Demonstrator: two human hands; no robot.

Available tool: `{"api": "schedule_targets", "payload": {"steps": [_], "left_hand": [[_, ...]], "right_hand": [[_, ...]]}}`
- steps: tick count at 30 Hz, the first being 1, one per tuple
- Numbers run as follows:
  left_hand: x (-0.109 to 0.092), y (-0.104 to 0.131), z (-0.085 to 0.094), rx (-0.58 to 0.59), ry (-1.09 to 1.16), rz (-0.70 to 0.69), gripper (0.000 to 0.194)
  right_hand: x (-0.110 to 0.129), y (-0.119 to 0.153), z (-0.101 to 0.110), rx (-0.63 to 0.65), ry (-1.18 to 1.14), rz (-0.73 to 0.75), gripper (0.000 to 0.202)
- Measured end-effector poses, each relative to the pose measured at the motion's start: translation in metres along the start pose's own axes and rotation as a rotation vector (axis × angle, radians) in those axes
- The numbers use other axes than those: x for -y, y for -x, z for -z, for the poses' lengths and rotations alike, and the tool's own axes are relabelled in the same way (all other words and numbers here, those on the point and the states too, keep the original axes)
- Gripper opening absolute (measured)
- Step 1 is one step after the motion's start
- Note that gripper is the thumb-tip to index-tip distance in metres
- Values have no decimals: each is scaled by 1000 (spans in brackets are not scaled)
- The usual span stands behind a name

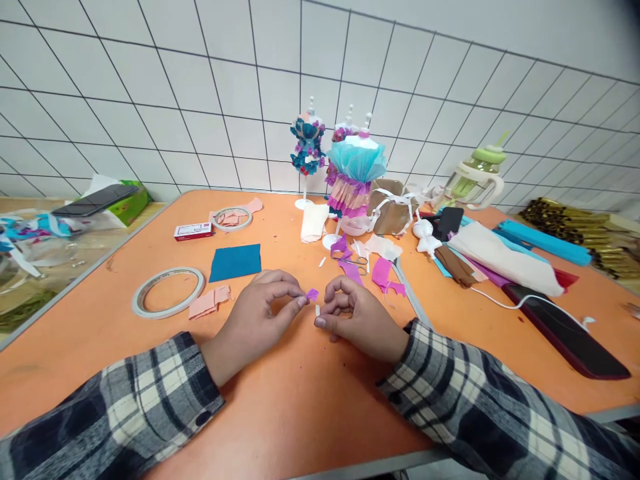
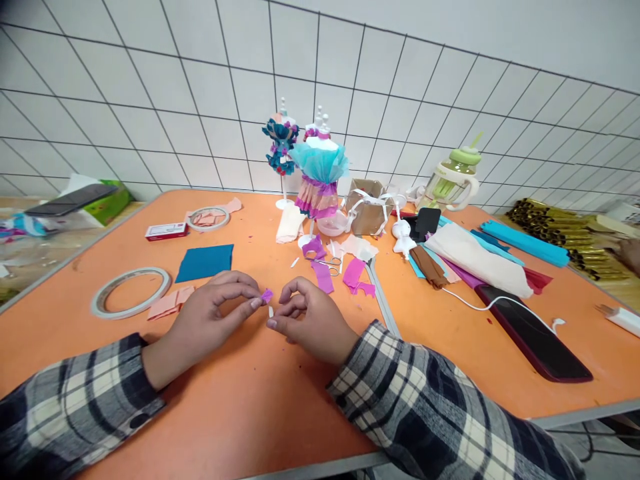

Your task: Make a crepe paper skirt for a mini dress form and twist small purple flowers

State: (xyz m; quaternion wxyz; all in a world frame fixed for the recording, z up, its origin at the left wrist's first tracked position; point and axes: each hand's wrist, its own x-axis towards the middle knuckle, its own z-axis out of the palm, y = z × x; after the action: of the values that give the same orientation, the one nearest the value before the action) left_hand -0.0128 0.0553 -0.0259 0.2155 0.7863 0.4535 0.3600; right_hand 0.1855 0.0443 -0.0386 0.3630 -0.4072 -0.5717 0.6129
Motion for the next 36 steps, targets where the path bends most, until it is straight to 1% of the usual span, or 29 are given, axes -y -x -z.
{"api": "schedule_targets", "payload": {"steps": [1,2,3,4,5,6,7,8,9,10,11,13,15,17,19,20,21,22,23,24,25,27,31,34,36], "left_hand": [[1,0,0,-16,33,23,20],[1,0,1,-26,79,55,20],[2,-1,1,-32,132,88,21],[3,-1,1,-39,180,121,22],[4,-2,2,-42,216,147,23],[4,-2,2,-46,236,165,23],[5,-2,3,-50,241,175,24],[5,-3,3,-54,239,179,24],[5,-3,4,-56,233,177,24],[4,-3,4,-56,226,171,24],[4,-3,4,-54,218,164,24],[3,-2,5,-55,208,150,25],[2,-2,5,-57,206,147,25],[3,-1,6,-56,208,148,25],[4,0,6,-56,208,149,25],[5,0,6,-59,209,148,24],[5,1,6,-61,210,147,24],[6,1,6,-59,213,147,23],[6,1,6,-57,219,148,22],[6,1,6,-52,229,148,22],[6,1,7,-41,245,149,21],[5,0,7,-6,294,148,21],[5,0,7,98,420,117,20],[8,1,5,133,479,107,18],[10,2,4,137,515,127,17]], "right_hand": [[0,1,1,-15,52,62,39],[1,2,2,-46,142,173,32],[3,4,5,-82,271,344,23],[6,6,7,-123,427,561,13],[10,9,10,-166,586,787,7],[13,11,13,-205,727,985,11],[16,14,16,-239,835,1134,15],[19,16,19,-275,904,1228,17],[21,17,21,-308,938,1271,17],[21,17,22,-320,945,1282,16],[21,17,23,-301,927,1273,16],[18,14,24,-224,856,1194,17],[13,11,22,-112,827,1044,22],[9,8,20,26,831,869,29],[5,6,16,140,750,672,30],[4,5,14,164,648,544,27],[2,4,13,168,517,405,21],[1,3,12,159,379,258,20],[0,1,12,146,250,126,25],[-1,0,12,131,141,27,31],[-2,-2,13,114,53,-33,36],[-3,-5,16,59,-81,-78,39],[-2,-7,21,-38,-317,-155,44],[0,-8,22,-56,-437,-205,44],[0,-8,22,-40,-479,-237,43]]}}
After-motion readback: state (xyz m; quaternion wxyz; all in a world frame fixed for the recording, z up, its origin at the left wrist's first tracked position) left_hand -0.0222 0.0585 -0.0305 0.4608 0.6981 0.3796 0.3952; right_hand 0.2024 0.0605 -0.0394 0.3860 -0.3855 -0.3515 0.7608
